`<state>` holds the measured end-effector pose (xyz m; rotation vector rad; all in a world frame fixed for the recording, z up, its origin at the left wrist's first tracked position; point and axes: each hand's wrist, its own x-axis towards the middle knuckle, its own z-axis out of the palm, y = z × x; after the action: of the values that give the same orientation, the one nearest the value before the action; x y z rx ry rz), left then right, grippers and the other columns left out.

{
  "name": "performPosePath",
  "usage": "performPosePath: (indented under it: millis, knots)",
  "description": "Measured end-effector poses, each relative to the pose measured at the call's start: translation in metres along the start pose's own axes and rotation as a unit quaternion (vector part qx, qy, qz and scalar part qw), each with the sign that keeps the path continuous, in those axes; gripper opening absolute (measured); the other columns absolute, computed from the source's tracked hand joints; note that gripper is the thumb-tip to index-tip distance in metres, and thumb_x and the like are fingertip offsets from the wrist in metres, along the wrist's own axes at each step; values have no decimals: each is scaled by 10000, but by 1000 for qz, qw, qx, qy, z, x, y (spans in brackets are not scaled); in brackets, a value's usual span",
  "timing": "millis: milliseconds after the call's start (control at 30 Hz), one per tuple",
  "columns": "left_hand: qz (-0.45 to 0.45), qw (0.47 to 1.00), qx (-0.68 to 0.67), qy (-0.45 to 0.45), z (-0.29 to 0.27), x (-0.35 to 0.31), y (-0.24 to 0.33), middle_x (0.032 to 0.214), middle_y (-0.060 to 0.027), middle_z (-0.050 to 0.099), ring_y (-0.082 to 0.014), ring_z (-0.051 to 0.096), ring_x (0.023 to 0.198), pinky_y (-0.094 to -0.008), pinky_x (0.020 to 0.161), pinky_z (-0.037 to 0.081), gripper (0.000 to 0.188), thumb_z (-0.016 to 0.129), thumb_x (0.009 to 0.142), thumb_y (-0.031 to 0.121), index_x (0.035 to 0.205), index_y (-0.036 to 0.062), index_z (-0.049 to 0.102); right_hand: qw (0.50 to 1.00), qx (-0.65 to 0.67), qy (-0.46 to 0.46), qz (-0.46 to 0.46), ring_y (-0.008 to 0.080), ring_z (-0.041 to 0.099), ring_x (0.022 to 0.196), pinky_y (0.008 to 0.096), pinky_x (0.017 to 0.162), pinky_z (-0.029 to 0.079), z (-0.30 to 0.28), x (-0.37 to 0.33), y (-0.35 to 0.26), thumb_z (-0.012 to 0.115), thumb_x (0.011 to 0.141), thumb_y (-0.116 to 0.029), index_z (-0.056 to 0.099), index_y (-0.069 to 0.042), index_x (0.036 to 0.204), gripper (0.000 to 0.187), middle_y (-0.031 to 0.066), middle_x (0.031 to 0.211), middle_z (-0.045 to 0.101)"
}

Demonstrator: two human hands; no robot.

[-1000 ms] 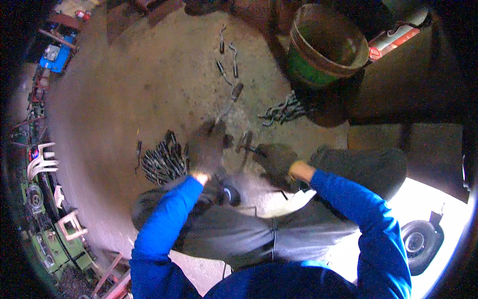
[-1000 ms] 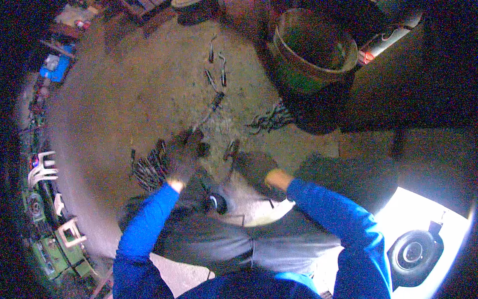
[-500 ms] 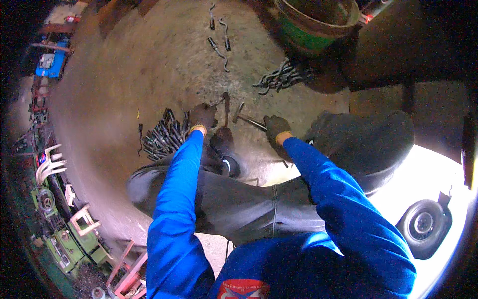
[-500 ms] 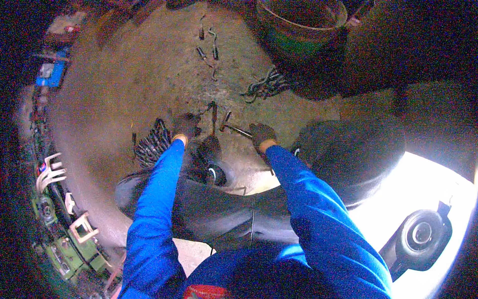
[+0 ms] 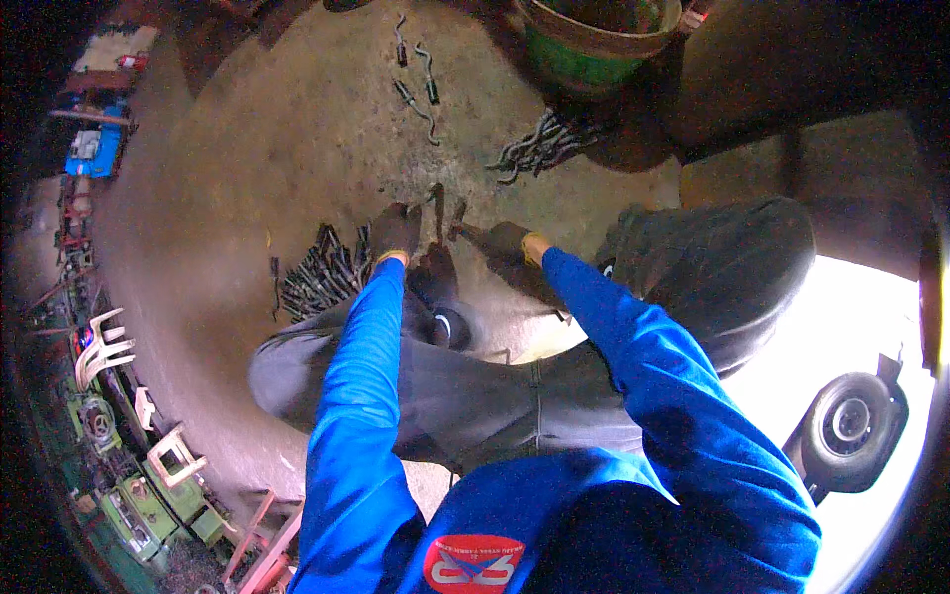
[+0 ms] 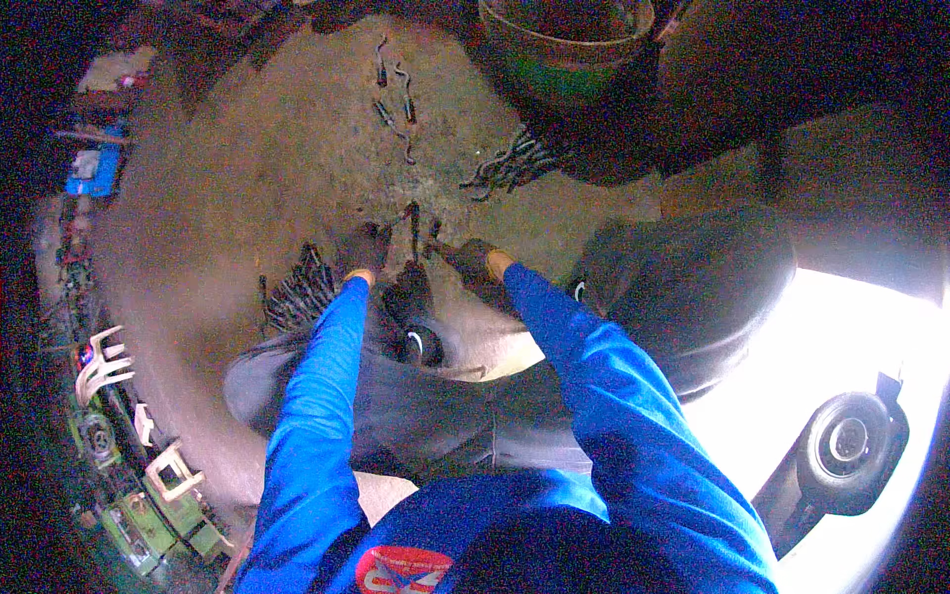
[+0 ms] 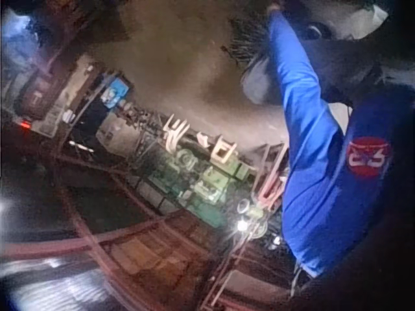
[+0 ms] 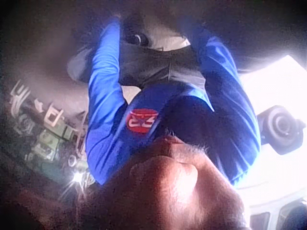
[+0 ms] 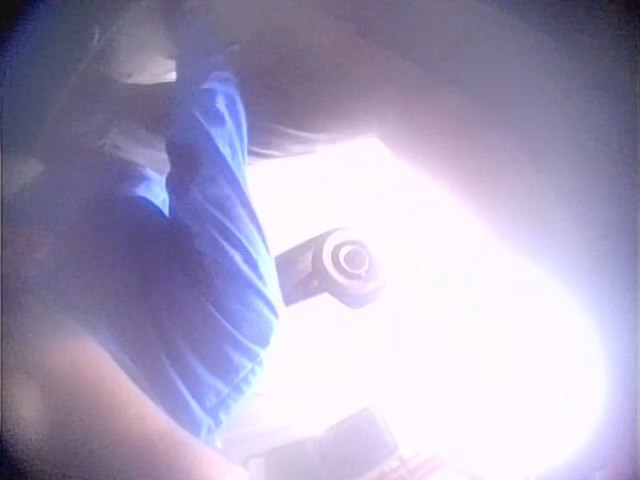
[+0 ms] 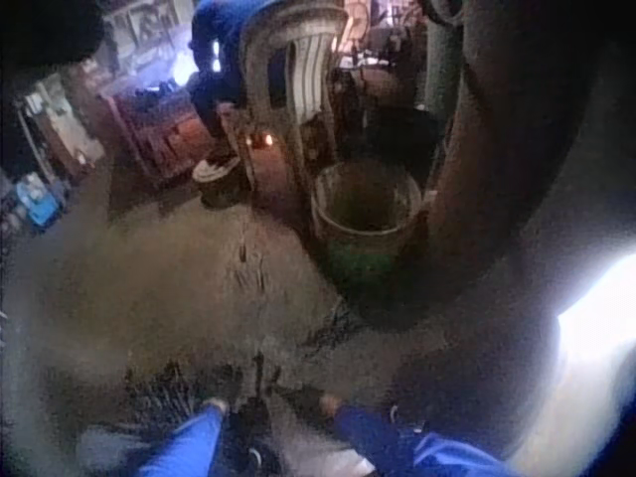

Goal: The person sits on the floor and uses a hammer to straighten bent metal rods. They repeatedly pick up rods from a bucket, place them on the floor, and strike them with the hammer to straighten them.

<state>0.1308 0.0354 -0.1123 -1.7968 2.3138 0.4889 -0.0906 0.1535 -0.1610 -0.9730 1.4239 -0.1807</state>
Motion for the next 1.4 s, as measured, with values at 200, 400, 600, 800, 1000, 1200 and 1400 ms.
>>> performPosePath:
  millis: [200, 400, 600, 800, 1000, 1200, 1400]
  knots:
    - [-23, 999, 15, -21, -3, -4, -16, 1177, -206, 622, -417, 584, 1080, -478, 948, 455, 496, 467, 898, 459, 1125, 63, 660, 975, -44, 167, -142, 383, 643, 903, 467, 780, 482, 8, -41, -34, 557, 834, -579, 629, 5, 1068, 634, 246, 1005, 661]
    - [-48, 997, -56, -27, 2, 17, 5, 1178, -212, 622, -421, 590, 1074, -481, 942, 462, 493, 500, 871, 461, 1127, 76, 672, 960, -42, 189, -201, 364, 636, 836, 471, 740, 488, -10, -22, -23, 582, 894, -430, 653, -35, 1015, 419, 218, 916, 662]
    - [-52, 996, -24, -65, 8, 22, -23, 1191, -231, 614, -410, 579, 1108, -475, 968, 444, 498, 520, 861, 451, 1089, 39, 681, 972, 127, 135, -147, 211, 620, 682, 400, 613, 477, 11, -45, -65, 598, 897, -401, 650, -45, 985, 371, 124, 771, 643]
    - [-67, 991, -118, 11, -12, 4, 9, 1116, -249, 634, -434, 589, 1063, -483, 922, 463, 473, 552, 842, 421, 1047, 16, 686, 974, 76, 158, -146, 230, 616, 767, 381, 715, 487, 5, -38, -59, 635, 849, -499, 615, 10, 1070, 555, 161, 894, 670]
    - [-43, 998, -48, 6, -9, 3, -17, 1090, -238, 646, -430, 602, 1019, -492, 902, 467, 439, 516, 865, 395, 1016, 22, 692, 965, -25, 216, -146, 353, 644, 864, 424, 771, 492, 22, -7, -45, 622, 851, -450, 619, -24, 1122, 505, 213, 996, 669]
    - [23, 999, 22, 10, -11, 5, 10, 1012, -208, 675, -395, 641, 913, -504, 793, 505, 373, 433, 913, 299, 967, 55, 709, 954, -37, 215, -204, 412, 642, 901, 453, 776, 499, 11, 1, -30, 593, 854, -463, 623, -42, 1116, 497, 216, 1003, 671]
    - [39, 999, 21, 3, 18, 23, -39, 1093, -216, 649, -412, 615, 997, -494, 881, 477, 419, 476, 881, 377, 1013, 48, 699, 959, -45, 234, -155, 448, 621, 897, 482, 785, 489, 12, -17, -60, 528, 896, -492, 617, -57, 1116, 496, 243, 1003, 656]
